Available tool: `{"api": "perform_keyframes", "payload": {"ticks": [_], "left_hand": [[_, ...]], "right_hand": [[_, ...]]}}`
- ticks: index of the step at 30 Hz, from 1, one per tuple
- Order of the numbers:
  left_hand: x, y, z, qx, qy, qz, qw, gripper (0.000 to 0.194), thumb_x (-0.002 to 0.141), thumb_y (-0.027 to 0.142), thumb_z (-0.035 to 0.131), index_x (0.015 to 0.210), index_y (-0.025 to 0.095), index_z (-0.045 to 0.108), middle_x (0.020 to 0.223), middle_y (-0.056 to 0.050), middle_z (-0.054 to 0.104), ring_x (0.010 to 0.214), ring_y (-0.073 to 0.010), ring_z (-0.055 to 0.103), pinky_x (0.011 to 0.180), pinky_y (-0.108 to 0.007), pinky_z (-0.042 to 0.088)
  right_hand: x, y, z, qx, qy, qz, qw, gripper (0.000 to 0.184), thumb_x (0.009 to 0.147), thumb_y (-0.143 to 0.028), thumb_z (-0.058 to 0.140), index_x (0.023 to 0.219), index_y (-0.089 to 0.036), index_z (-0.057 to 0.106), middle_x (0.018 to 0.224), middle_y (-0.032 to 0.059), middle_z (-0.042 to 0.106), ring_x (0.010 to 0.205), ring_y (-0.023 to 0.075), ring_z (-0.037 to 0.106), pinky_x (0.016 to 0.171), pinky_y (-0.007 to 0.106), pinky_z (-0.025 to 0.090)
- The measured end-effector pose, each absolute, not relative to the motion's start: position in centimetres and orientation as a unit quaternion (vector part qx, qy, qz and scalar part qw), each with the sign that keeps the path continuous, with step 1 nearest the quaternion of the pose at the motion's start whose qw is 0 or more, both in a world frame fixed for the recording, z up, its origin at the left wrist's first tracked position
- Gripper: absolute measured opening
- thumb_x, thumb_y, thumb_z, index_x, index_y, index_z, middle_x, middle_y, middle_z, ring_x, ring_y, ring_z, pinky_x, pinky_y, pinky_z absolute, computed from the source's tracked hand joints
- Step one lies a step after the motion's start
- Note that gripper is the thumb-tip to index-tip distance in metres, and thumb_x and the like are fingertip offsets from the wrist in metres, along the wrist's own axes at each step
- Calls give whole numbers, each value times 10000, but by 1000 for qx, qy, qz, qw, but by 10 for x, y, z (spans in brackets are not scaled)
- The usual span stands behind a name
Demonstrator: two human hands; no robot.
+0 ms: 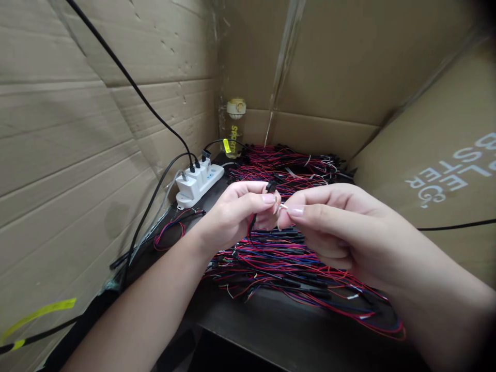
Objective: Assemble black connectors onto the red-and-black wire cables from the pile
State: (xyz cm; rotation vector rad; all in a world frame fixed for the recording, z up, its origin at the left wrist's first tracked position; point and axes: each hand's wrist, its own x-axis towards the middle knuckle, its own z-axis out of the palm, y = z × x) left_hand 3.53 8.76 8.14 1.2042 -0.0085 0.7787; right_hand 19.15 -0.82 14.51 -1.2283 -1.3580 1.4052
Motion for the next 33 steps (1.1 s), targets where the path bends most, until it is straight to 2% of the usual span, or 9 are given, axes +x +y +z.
{"api": "perform_keyframes", "payload": {"ticks": [8, 14, 18, 24, 29, 33], "left_hand": [[39, 88, 80, 537, 11, 342, 771, 330, 857, 278, 680, 610, 148, 504, 542, 47, 374, 506, -64, 328, 519, -231, 296], [40, 91, 77, 531, -10, 316, 786, 294, 832, 282, 693, 615, 143, 554, 530, 54, 332, 488, -66, 291, 510, -248, 257], [41, 91, 77, 527, -4, 310, 791, 314, 813, 264, 686, 583, 153, 504, 507, 60, 311, 468, -64, 289, 511, -253, 258], [38, 93, 78, 560, 23, 263, 785, 372, 847, 258, 648, 569, 166, 417, 519, 50, 327, 485, -67, 281, 512, -257, 228], [36, 93, 77, 592, 52, 231, 770, 352, 851, 234, 648, 582, 163, 432, 540, 57, 320, 502, -64, 265, 518, -256, 229], [35, 93, 78, 608, 57, 227, 759, 330, 847, 204, 625, 583, 165, 430, 541, 55, 331, 507, -66, 264, 519, -260, 219]], "right_hand": [[188, -6, 148, -519, -567, 497, 402, 192, 833, -335, 722, 750, -162, 727, 434, -84, 308, 386, 50, 198, 350, 212, 136], [197, 0, 150, -514, -606, 479, 372, 264, 823, -426, 781, 724, -187, 728, 435, -73, 346, 386, 51, 208, 354, 239, 126], [202, 6, 149, -515, -620, 466, 365, 269, 818, -442, 796, 740, -192, 735, 448, -65, 399, 396, 57, 283, 367, 234, 193], [208, 8, 150, -523, -649, 418, 362, 220, 797, -380, 819, 766, -175, 745, 504, -52, 491, 431, 59, 368, 392, 226, 260], [216, 8, 154, -526, -696, 371, 317, 166, 835, -298, 756, 744, -160, 743, 517, -38, 522, 460, 66, 386, 404, 222, 257], [218, 7, 156, -525, -704, 361, 313, 139, 834, -272, 748, 743, -167, 743, 523, -36, 526, 460, 67, 387, 409, 224, 262]]}}
